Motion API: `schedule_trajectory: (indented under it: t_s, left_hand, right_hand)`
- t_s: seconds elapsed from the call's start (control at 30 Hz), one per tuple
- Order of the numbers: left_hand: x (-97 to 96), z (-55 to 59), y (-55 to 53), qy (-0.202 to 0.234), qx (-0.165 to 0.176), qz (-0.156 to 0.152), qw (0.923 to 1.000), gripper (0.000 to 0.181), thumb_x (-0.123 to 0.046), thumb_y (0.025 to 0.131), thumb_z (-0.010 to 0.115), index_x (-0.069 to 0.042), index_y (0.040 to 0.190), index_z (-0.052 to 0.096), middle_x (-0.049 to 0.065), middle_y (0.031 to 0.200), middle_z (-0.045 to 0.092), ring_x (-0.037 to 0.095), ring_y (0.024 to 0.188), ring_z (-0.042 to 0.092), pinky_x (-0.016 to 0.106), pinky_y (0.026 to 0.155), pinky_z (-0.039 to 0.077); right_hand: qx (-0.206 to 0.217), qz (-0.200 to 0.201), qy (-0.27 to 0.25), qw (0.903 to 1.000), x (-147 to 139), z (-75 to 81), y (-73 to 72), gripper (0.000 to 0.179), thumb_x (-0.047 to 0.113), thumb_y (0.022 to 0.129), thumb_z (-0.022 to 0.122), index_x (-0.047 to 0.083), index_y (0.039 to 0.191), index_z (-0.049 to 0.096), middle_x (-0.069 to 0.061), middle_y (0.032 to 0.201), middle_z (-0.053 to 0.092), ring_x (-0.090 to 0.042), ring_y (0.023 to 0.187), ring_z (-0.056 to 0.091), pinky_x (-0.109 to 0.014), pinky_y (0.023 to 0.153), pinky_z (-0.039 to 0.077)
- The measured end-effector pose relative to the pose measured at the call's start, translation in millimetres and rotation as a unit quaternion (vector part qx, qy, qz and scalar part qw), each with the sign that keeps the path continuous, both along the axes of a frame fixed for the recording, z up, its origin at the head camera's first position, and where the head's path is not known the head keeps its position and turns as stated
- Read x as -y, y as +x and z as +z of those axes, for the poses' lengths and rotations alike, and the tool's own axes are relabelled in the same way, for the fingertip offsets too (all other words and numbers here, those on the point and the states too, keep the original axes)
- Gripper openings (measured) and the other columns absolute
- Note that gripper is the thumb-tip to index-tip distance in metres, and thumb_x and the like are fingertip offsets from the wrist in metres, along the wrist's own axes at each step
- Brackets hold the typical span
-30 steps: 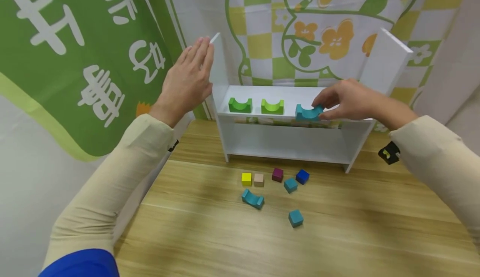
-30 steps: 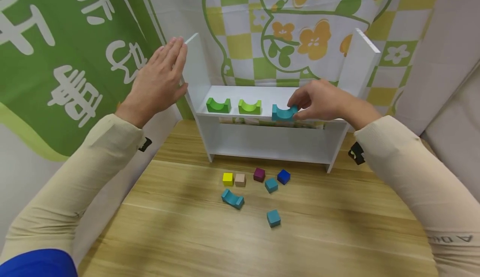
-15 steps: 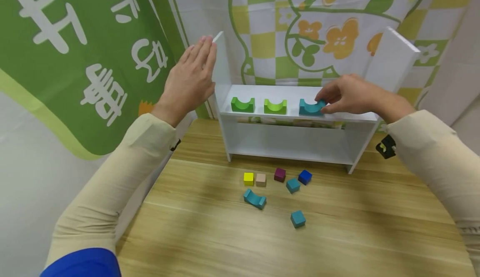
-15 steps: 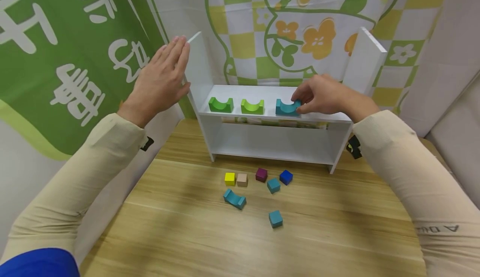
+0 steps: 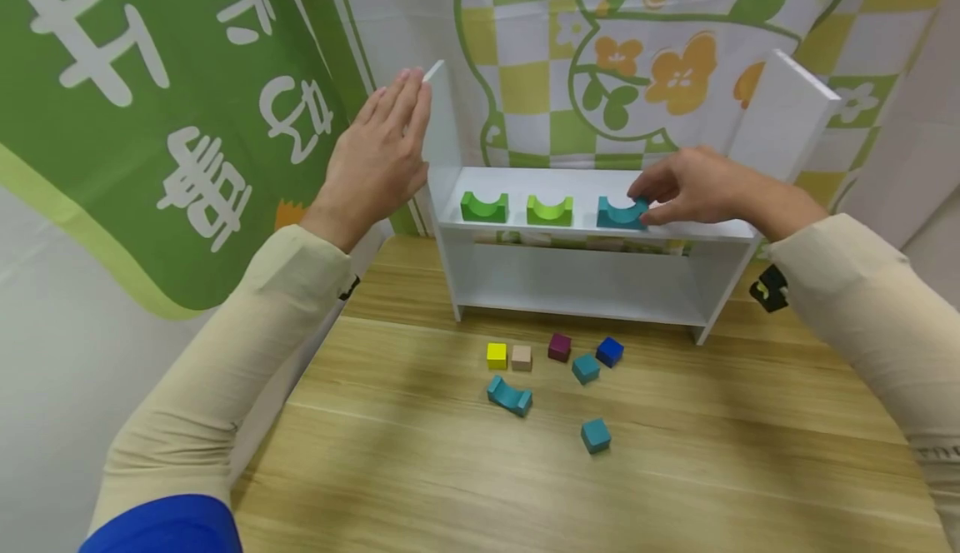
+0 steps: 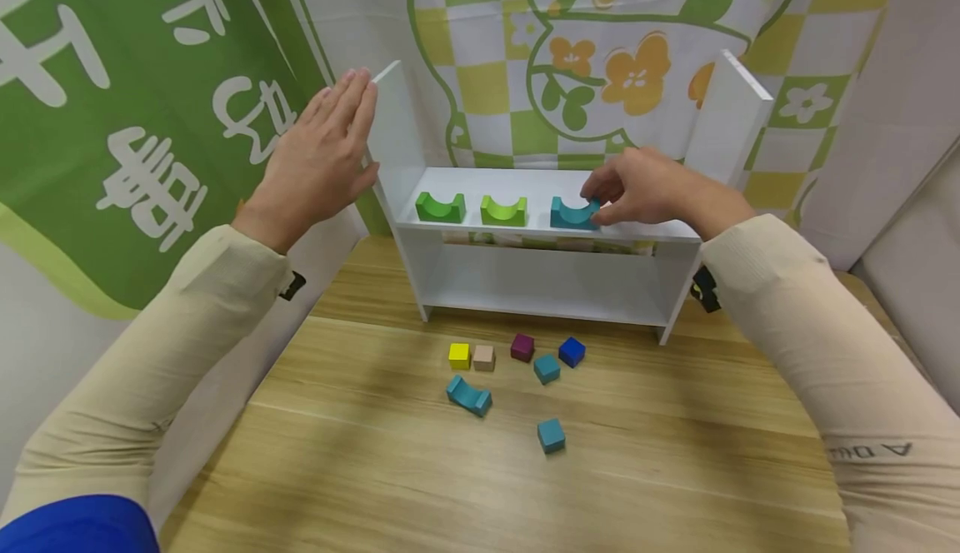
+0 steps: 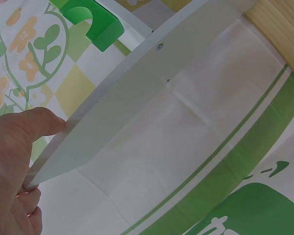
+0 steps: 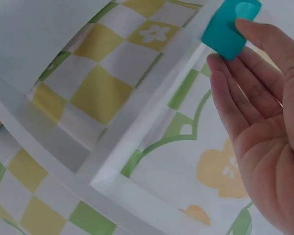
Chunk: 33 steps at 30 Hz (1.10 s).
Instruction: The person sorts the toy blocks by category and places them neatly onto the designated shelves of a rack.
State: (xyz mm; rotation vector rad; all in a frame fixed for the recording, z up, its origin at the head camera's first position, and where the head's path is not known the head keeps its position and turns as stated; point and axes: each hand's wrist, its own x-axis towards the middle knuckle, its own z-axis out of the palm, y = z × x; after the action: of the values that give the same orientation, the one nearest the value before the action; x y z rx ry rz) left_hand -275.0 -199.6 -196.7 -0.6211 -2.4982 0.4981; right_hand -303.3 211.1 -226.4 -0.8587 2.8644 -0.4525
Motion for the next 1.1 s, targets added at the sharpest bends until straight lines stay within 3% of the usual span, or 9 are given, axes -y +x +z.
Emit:
schedule_trajectory:
  t_s: [0.27, 0.43, 0.6, 0.83, 1.1]
  left_hand:
    - [-0.8, 0.1, 0.6, 0.002, 0.004, -0.001, 1.0000, 0.074, -0.019, 0.107, 0.047, 0.011, 0.165, 0.010, 0.028, 0.175, 0.012, 0.040, 0.165, 0.016, 0.049, 0.136, 0.016]
    - [-0.6, -0.2, 0.8, -0.003, 0.005, 0.001, 1.0000, 0.076, -0.020, 0.107, 0.048, 0.011, 0.165, 0.010, 0.028, 0.175, 0.011, 0.040, 0.165, 0.016, 0.049, 0.136, 0.015]
    - [-0.3, 0.2, 0.7, -0.004, 0.003, 0.002, 1.0000, 0.077, -0.021, 0.107, 0.050, 0.011, 0.165, 0.010, 0.028, 0.175, 0.011, 0.040, 0.165, 0.016, 0.049, 0.136, 0.016]
    - [-0.7, 0.5, 1.0, -0.003, 0.001, -0.001, 1.0000, 0.078, -0.022, 0.107, 0.051, 0.011, 0.165, 0.011, 0.028, 0.175, 0.012, 0.040, 0.165, 0.016, 0.049, 0.136, 0.016]
    - [-0.7, 0.5, 2.2, -0.007, 0.005, 0.004, 1.0000, 0.079, -0.022, 0.108, 0.051, 0.011, 0.165, 0.009, 0.028, 0.175, 0.011, 0.040, 0.165, 0.015, 0.050, 0.136, 0.015]
  right_hand:
    - [-0.033, 0.009, -0.002, 0.9994, 6.1, 15.4, 6.9, 0.046, 0.029, 0.097, 0.078, 0.008, 0.137, 0.070, -0.016, 0.140, 0.071, -0.040, 0.128, 0.068, -0.056, 0.107, 0.056]
    - [-0.046, 0.022, 0.010, 0.9987, 15.0, 22.2, 20.1, 0.041, 0.029, 0.096, 0.078, 0.012, 0.134, 0.073, -0.012, 0.137, 0.073, -0.036, 0.125, 0.071, -0.054, 0.107, 0.057]
    - [-0.056, 0.059, -0.002, 0.9966, 28.4, 20.2, 34.1, 0.032, 0.021, 0.095, 0.079, 0.012, 0.125, 0.077, -0.009, 0.128, 0.077, -0.030, 0.117, 0.076, -0.050, 0.102, 0.061]
    - [-0.060, 0.118, -0.014, 0.9911, 47.5, -0.8, 47.1, 0.025, 0.016, 0.093, 0.081, 0.010, 0.117, 0.079, -0.007, 0.118, 0.080, -0.026, 0.107, 0.078, -0.045, 0.095, 0.065]
    - [-0.002, 0.159, -0.006, 0.9872, 72.2, -45.5, 59.1, 0.031, 0.011, 0.093, 0.080, 0.003, 0.122, 0.076, -0.013, 0.123, 0.078, -0.028, 0.112, 0.076, -0.043, 0.098, 0.064]
